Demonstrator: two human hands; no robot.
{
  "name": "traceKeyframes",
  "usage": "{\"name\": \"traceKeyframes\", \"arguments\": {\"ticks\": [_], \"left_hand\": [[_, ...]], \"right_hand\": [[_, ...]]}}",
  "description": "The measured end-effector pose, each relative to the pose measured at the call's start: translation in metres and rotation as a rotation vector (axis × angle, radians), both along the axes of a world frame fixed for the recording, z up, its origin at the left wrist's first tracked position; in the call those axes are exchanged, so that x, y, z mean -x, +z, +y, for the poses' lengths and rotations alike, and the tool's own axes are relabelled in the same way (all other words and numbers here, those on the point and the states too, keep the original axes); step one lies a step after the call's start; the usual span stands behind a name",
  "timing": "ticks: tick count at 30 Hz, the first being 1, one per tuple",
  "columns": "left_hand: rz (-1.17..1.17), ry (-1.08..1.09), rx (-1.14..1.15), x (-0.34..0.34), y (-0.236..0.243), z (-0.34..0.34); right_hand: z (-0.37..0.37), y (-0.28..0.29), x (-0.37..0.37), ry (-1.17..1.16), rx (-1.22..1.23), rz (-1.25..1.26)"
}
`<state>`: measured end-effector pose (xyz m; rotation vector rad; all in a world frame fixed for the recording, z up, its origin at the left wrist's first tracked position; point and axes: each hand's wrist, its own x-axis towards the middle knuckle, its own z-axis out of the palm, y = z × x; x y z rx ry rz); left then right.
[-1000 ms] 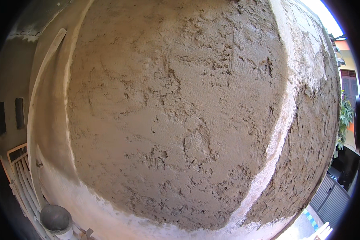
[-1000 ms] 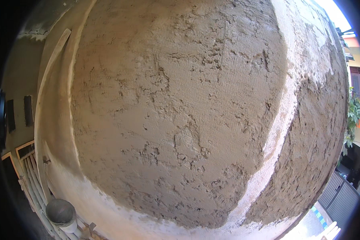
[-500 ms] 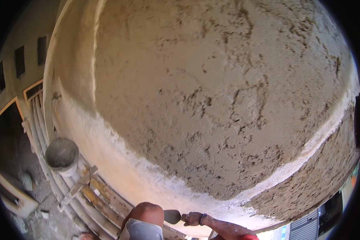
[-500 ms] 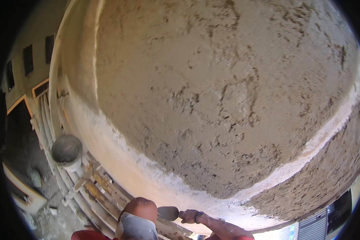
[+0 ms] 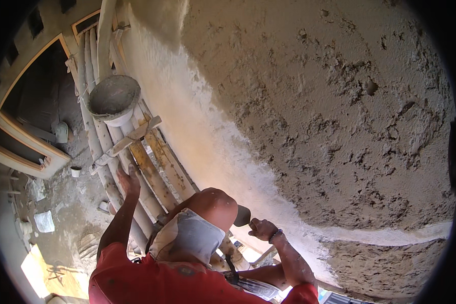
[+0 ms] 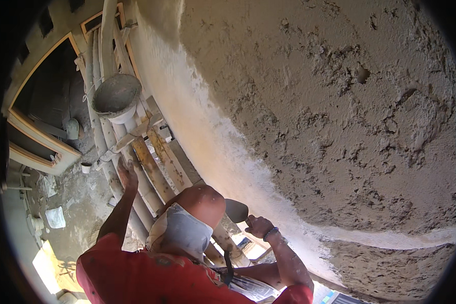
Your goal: The person applies wet plaster from a bucket onto a wall using a trowel. They scrape plaster from the bucket and spread it across the wall surface several times.
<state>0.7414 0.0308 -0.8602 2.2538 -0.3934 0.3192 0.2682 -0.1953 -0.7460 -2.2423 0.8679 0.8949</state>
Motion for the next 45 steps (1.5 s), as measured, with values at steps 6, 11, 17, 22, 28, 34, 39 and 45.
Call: {"name": "traceKeyframes", "arguments": {"ticks": [6,11,17,22,28,34,39,45], "left_hand": [[0.299,-0.211,0.244,-0.031,-0.021,-0.057],[0.801,0.015,0.820,-0.087,-0.030,-0.052],[0.944,0.153,1.094,-0.157,0.085,-0.069],[1.048,0.045,1.249,-0.200,0.080,-0.078],[1.036,-0.067,1.035,-0.213,0.050,-0.078],[0.206,-0.187,-0.013,-0.131,-0.029,-0.035],[0.169,-0.232,-0.569,-0.061,-0.047,0.037],[0.079,-0.270,-0.592,-0.059,-0.043,0.082]], "right_hand": [[-0.004,-0.006,0.013,-0.114,0.023,-0.101],[-0.012,-0.008,0.011,-0.125,0.020,-0.062],[-0.006,-0.014,0.011,-0.100,0.023,-0.037],[-0.004,-0.020,0.009,-0.108,-0.039,0.034],[-0.001,-0.027,0.008,-0.133,-0.013,-0.011],[-0.001,-0.048,0.015,-0.340,-0.006,-0.186],[-0.004,-0.014,-0.043,-0.323,-0.084,-0.338],[-0.009,-0.013,-0.117,-0.309,-0.225,-0.407]]}}
